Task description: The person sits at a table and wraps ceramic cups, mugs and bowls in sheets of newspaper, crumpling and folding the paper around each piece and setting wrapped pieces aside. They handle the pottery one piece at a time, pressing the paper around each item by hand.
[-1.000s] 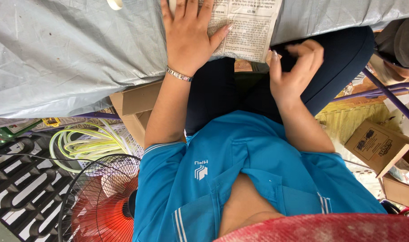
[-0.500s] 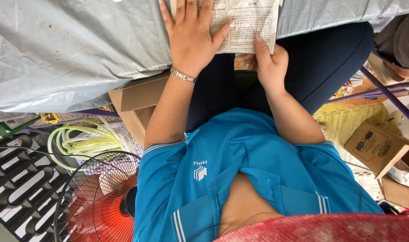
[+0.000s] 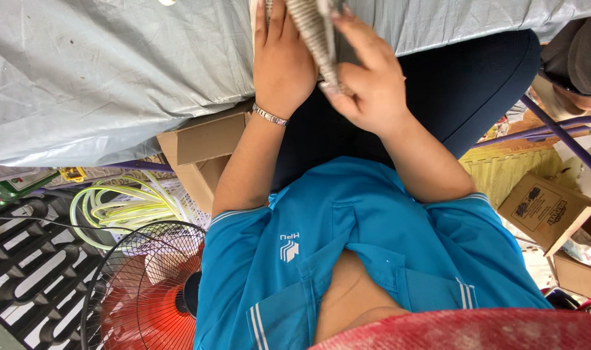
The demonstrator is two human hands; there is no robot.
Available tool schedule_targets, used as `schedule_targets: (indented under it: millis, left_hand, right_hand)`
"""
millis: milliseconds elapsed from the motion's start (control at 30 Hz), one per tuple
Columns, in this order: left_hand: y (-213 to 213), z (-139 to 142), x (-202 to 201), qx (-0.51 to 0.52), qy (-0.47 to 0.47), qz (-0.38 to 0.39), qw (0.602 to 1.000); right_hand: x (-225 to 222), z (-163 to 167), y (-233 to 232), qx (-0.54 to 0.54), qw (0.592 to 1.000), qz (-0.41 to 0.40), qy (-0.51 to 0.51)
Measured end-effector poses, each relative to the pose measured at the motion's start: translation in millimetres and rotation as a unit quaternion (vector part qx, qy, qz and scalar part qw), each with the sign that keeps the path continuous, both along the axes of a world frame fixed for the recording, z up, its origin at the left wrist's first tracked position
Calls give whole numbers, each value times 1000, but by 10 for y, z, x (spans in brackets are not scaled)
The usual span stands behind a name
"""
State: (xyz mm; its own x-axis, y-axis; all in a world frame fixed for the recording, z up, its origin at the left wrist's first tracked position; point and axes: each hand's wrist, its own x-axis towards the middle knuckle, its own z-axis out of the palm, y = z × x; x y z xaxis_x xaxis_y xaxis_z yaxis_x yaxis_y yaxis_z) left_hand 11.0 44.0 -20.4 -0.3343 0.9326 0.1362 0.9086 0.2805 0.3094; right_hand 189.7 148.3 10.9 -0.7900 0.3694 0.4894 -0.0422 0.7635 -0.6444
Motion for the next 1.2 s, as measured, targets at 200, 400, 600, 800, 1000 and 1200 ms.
schedule_targets:
  millis: [200,400,600,800,1000,1200]
  left_hand:
    - [-17,-184,-46,226,-521,3,823]
    - [-43,-28,-102,111,-72,-1,991]
    - [-154,-107,-381,308,-496,63,809]
    - [-289,-2,-426,393,-532,62,748]
    - [-267,394,-384,36,-54,-12,998]
    - [-274,426,-320,-18,-3,-18,1000]
  right_hand:
    - [-427,-161,-120,80,990,70,-87]
    - [-350,-296,-63,-41,996,76,-35]
    - [-388,-252,-164,83,988,32,-126]
    - [-410,-158,-172,128,984,42,-113]
    - [-352,-150,-136,110,985,60,-120]
    - [-236,-174,-52,90,983,47,-150]
